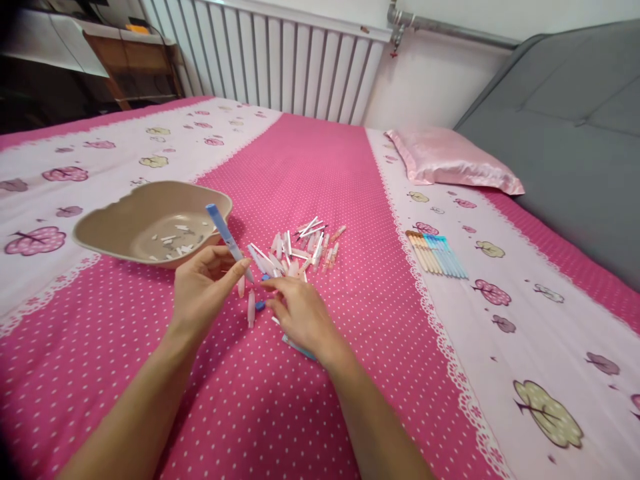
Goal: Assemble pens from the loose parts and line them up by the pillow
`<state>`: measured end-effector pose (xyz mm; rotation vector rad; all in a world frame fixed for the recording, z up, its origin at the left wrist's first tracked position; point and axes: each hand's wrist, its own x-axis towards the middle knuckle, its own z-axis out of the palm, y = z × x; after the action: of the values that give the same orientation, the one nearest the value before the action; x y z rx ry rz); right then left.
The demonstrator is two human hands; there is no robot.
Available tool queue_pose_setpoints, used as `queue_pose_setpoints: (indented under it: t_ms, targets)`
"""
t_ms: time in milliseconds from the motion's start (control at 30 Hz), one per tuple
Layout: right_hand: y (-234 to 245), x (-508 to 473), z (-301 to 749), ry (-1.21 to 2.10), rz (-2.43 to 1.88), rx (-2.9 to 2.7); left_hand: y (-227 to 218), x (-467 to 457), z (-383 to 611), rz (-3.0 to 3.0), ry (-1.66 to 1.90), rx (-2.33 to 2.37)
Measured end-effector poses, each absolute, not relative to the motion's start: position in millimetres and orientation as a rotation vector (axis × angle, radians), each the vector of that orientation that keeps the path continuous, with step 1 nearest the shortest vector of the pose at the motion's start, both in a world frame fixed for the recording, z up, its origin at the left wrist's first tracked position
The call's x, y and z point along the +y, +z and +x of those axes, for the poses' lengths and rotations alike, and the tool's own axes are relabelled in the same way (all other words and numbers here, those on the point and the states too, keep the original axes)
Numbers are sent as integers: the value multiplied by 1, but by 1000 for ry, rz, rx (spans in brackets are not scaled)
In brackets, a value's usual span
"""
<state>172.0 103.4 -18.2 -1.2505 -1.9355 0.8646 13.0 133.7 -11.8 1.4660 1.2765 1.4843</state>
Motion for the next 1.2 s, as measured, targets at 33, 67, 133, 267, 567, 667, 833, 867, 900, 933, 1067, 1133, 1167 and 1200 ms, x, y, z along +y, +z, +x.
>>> queue_pose_setpoints:
  t_ms: [33,67,133,267,567,667,833,867,900,933,1067,1133,1167,1200]
  targets:
    - [-23,103,166,803,-1267,-2002,-13,134,13,1474,1496,1294]
    - [-28,103,161,764,-1275,-2061,-14,134,13,1475,1505,1307]
    - [-36,103,154,720,-1298,-2136,-16,135,13,1470,1507,1314]
    - [-45,105,150,672,-1313,-2155,-15,134,15,1474,1473,1313]
    - [-18,107,170,705,-1261,-1686,-12,127,23,1613,1415,1345]
    - [-2,105,184,776,-1244,-1358,-13,126,24,1711,1401,1345]
    - [18,96,200,801,-1102,-1110,-14,122,31,1954,1354,1322]
    - [21,94,201,796,-1083,-1098,-14,121,33,2011,1335,1304]
    - [24,91,202,792,-1068,-1087,-16,120,34,2066,1311,1283]
    - [27,89,202,788,-1055,-1075,-17,120,35,2117,1291,1260]
    - [32,85,200,765,-989,-1033,-25,119,37,2262,1216,1197]
    - [32,86,200,758,-967,-1052,-27,119,37,2284,1193,1184]
    - [31,86,199,757,-971,-1067,-27,119,38,2285,1185,1184]
    - [30,87,199,760,-984,-1083,-27,120,38,2285,1182,1187]
